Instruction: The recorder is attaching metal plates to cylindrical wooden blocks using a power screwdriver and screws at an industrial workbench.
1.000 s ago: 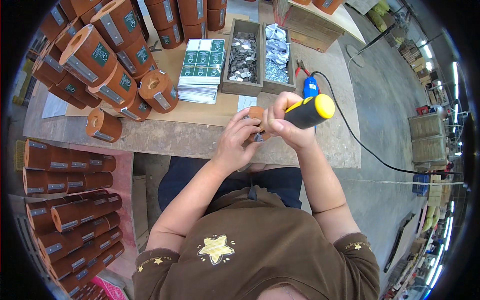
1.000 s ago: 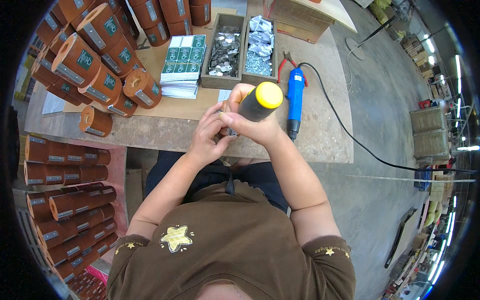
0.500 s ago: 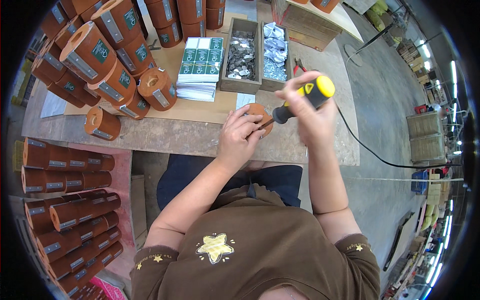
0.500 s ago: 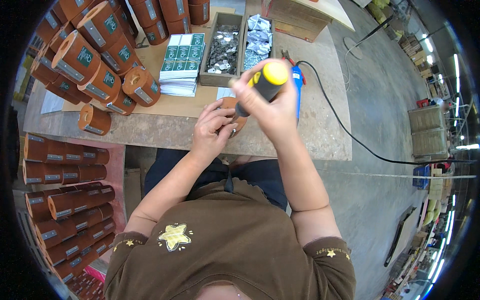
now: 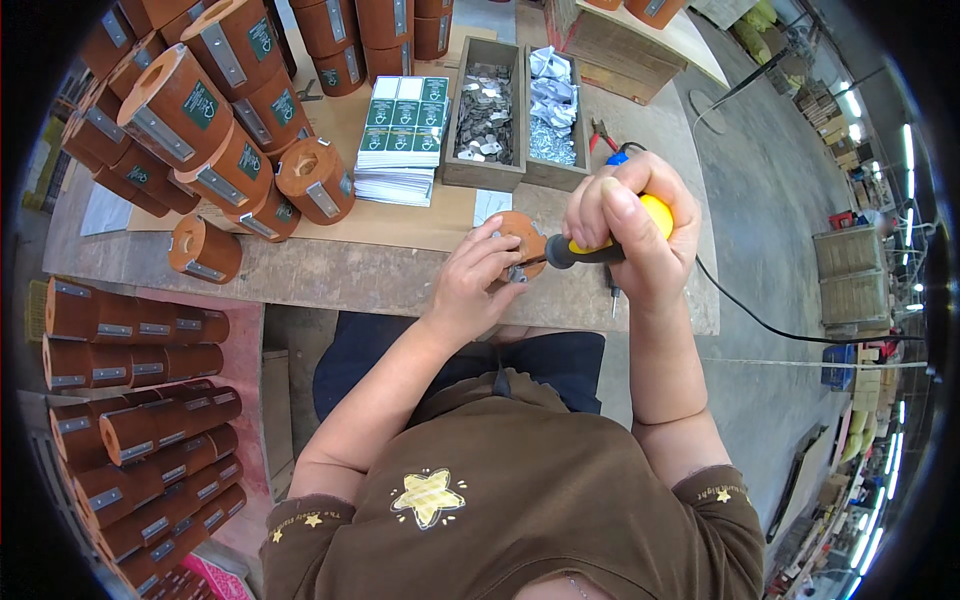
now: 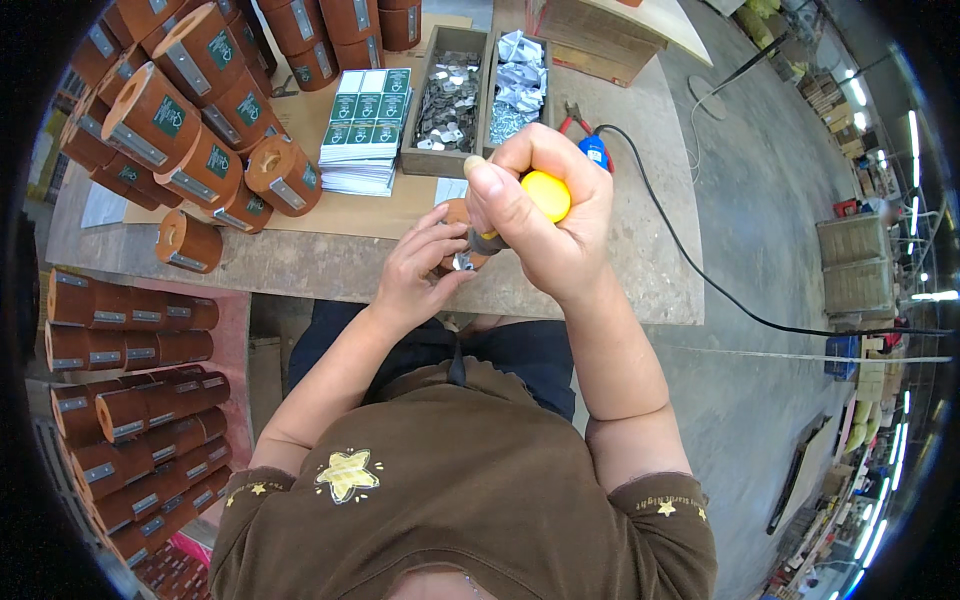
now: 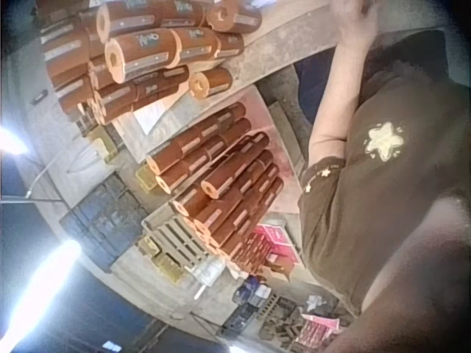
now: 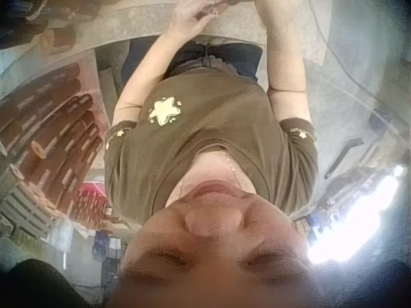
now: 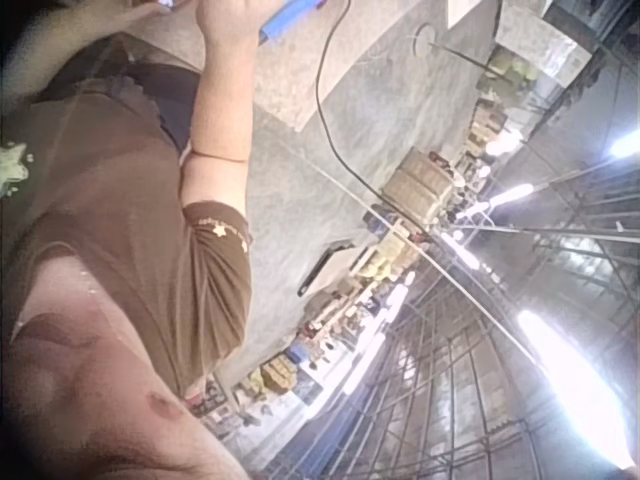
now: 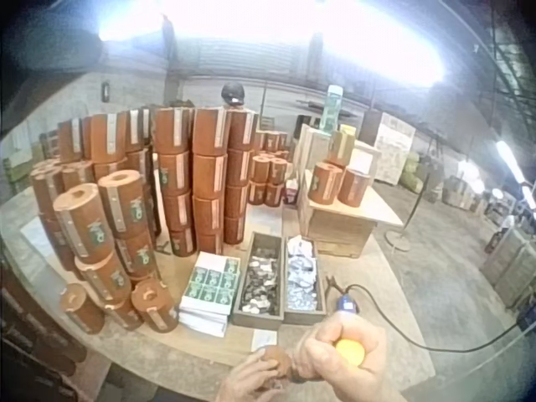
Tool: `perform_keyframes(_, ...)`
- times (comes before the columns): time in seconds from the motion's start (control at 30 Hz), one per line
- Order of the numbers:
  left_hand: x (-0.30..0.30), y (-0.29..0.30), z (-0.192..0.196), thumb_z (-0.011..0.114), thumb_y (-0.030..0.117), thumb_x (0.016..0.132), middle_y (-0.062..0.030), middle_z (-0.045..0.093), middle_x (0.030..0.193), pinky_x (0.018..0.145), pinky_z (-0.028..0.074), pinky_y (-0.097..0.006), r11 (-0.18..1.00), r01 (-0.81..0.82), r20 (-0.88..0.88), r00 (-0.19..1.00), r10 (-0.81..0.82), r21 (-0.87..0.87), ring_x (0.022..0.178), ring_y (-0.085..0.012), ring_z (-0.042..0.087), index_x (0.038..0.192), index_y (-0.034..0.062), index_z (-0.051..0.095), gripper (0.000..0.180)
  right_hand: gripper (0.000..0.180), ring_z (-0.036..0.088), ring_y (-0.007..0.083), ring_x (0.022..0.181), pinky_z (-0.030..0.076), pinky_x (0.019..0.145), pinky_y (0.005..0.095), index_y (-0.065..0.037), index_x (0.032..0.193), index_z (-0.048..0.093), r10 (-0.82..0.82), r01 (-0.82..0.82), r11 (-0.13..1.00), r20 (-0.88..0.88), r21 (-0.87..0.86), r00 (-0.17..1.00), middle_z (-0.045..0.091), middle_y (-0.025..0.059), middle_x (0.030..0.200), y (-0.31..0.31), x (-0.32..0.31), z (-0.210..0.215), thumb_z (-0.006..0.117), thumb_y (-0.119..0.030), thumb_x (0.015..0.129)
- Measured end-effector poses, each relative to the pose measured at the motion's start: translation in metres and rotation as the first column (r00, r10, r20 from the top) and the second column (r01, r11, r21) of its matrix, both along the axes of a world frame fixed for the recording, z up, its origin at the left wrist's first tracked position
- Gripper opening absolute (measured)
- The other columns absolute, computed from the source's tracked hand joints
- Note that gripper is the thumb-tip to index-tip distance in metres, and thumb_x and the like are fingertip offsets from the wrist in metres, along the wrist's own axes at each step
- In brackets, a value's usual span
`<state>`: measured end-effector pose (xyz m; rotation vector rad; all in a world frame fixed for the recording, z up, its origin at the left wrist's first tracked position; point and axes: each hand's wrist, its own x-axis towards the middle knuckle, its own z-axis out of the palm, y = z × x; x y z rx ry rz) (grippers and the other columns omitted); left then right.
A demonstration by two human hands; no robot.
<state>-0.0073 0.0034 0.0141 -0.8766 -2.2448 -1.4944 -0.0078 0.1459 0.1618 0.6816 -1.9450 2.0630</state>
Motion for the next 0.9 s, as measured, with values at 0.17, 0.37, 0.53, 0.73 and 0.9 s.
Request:
perform_keyframes(0.17, -0.001, -0.002, 0.003, 0.074, 0.004, 0.057, -0.0099, 0.06, 0.102, 0.088, 0.043, -0.038, 1.0, -0.011, -0.001, 1.0, 0.011, -0.015, 0.113, -0.0317, 0.047, 0.086, 0.0023, 0.061, 0.032, 0.016, 0.048, 0.0142, 0.055, 0.043, 0.054, 0.0281, -0.004, 0.071, 0.043, -0.063, 0.056, 0.991, 0.053, 0.118, 0.997, 0.049, 0.0067, 0.06, -0.007, 0.008, 0.007, 0.051, -0.012, 0.08)
perform_keyframes(0.37, -0.005, 0.001, -0.002, 0.074, 0.003, 0.056, -0.0094, 0.06, 0.1, 0.088, 0.044, -0.038, 1.0, -0.01, 0.032, 0.999, 0.01, 0.017, 0.113, -0.0305, 0.048, 0.083, 0.0016, 0.062, 0.03, 0.014, 0.049, 0.0135, 0.057, 0.04, 0.052, 0.0254, -0.003, 0.068, 0.043, -0.144, 0.156, 0.978, -0.092, 0.138, 0.985, 0.051, 0.008, 0.063, -0.028, 0.022, -0.003, 0.057, -0.003, 0.072)
perform_keyframes(0.53, -0.005, 0.0, 0.0, 0.073, 0.003, 0.058, -0.0099, 0.061, 0.1, 0.089, 0.044, -0.038, 1.0, 0.027, 0.062, 0.998, -0.027, 0.015, 0.113, -0.0308, 0.048, 0.083, 0.001, 0.062, 0.028, 0.015, 0.046, 0.0141, 0.05, 0.037, 0.047, 0.0252, -0.003, 0.066, 0.043, 0.158, -0.154, 0.985, -0.047, 0.084, 0.986, 0.049, 0.0077, 0.059, -0.007, 0.0, -0.001, 0.057, -0.002, 0.069)
perform_keyframes(0.73, -0.002, -0.002, 0.008, 0.072, 0.003, 0.061, -0.0094, 0.061, 0.1, 0.09, 0.042, -0.037, 0.999, 0.036, 0.073, 0.997, -0.035, -0.021, 0.114, -0.0308, 0.047, 0.084, 0.0009, 0.062, 0.025, 0.013, 0.046, 0.0137, 0.049, 0.039, 0.046, 0.0255, -0.002, 0.063, 0.044, 0.493, -0.473, 0.843, 0.013, -0.256, 0.87, 0.05, 0.007, 0.057, 0.021, -0.023, -0.006, 0.056, 0.0, 0.069)
perform_keyframes(0.9, 0.003, 0.006, 0.002, 0.075, 0.007, 0.059, -0.0103, 0.061, 0.102, 0.091, 0.042, -0.038, 0.998, -0.061, 0.03, 0.998, 0.062, -0.02, 0.113, -0.0326, 0.047, 0.083, 0.0007, 0.063, 0.028, 0.015, 0.043, 0.0121, 0.047, 0.037, 0.044, 0.0248, -0.003, 0.063, 0.043, 0.459, -0.441, 0.856, 0.004, -0.27, 0.888, 0.047, 0.006, 0.054, 0.015, -0.017, -0.007, 0.055, -0.001, 0.07)
